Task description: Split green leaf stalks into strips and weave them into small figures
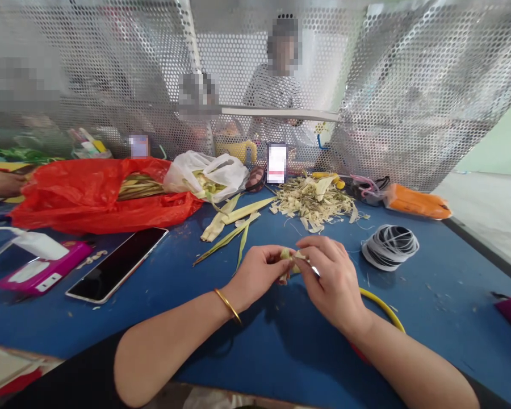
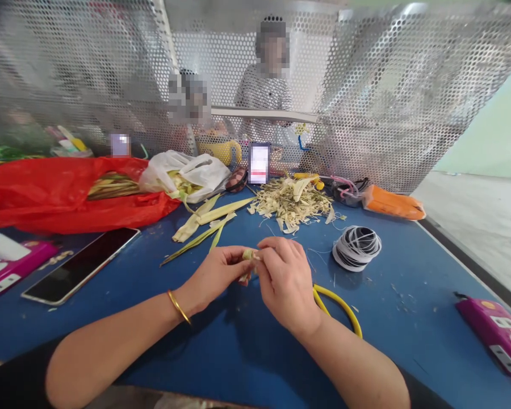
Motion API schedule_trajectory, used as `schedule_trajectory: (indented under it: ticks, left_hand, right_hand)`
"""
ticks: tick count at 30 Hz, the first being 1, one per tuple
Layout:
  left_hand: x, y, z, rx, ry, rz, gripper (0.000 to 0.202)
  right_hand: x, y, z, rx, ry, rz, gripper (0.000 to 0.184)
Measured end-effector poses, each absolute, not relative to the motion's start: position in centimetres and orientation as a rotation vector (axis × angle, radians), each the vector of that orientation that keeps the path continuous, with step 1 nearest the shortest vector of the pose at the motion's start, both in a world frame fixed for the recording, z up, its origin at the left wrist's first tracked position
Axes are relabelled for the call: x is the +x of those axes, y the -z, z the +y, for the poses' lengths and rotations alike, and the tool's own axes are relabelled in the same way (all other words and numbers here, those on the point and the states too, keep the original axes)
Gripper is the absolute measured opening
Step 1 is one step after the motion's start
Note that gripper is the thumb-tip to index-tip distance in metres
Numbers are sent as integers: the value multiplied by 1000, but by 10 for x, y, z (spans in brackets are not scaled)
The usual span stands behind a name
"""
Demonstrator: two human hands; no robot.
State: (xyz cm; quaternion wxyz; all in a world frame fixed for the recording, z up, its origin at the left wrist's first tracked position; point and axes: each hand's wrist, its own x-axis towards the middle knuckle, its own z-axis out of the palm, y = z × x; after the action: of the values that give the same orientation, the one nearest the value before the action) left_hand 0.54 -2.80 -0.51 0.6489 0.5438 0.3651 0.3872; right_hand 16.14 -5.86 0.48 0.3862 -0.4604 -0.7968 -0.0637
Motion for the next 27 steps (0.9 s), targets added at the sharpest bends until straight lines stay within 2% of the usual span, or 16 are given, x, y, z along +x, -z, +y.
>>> schedule_trajectory:
  ticks: [10,17,22,27]
  left_hand:
    - [4,3,-31,1168,-800,857,42]
    - [4,7,-32,1209,-727,819,38]
    - [4,8,-32,1257,-714,809,31]
    - [4,9,-30,1266,-697,794,31]
  right_hand:
    - [165,1,-54,-1315,296,-2165,21]
    - [164,3,-51,-1631,-69,-1893,31]
    - [164,5,-49,-1575,-62,-1900,34]
    - [163,7,-48,-1606,-274,-1867,31]
